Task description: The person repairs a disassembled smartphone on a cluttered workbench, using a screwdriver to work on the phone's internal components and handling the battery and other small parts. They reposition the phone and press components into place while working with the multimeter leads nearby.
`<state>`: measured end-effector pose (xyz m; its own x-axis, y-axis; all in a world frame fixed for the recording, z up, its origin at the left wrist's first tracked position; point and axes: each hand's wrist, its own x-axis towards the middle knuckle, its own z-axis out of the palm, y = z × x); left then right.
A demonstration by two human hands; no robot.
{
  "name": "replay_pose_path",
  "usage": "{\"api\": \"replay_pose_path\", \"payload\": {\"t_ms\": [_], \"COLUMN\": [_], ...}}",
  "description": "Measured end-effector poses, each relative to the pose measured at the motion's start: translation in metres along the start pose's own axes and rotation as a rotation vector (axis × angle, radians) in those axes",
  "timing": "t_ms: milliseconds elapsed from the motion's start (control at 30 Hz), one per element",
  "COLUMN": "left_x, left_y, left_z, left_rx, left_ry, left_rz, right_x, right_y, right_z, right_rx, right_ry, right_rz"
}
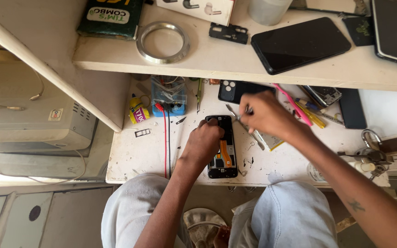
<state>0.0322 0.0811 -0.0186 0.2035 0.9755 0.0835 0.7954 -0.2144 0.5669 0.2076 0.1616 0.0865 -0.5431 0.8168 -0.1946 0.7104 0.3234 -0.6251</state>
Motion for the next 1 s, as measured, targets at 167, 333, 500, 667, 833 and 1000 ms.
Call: {"api": "replay_pose_path", "payload": {"t_ms": [167,333,500,667,833,1000], "left_x": [-0.001,0.0,-0.001,0.0,0.0,0.0], "left_y": [-0.001,-0.001,-0.001,-0.001,-0.001,0.0], "left_z": [0.0,0.001,0.0,0.0,0.0,0.0], "left_rx": [-0.007,0.014,0.01,0.002,-0.003,0.031], "left_ry": [0.034,0.026,0.007,0.019,0.012,-0.002], "left_rz": [0.036,0.024,0.016,0.012,0.01,0.007], "right_x": [0.01,0.015,0.019,0.02,0.021,0.028], "right_y": [0.001,0.005,0.01,0.009,0.006,0.004], "right_z": [-0.001,0.005,0.004,0.005,0.007,0.006], "right_rx": [-0.034,-0.081,-0.117,-0.11,-0.184,-0.264], "right_ry": [0.035,0.041,0.02,0.018,0.04,-0.013], "right_rz": [0.036,0.073,0.052,0.024,-0.105,-0.1]}}
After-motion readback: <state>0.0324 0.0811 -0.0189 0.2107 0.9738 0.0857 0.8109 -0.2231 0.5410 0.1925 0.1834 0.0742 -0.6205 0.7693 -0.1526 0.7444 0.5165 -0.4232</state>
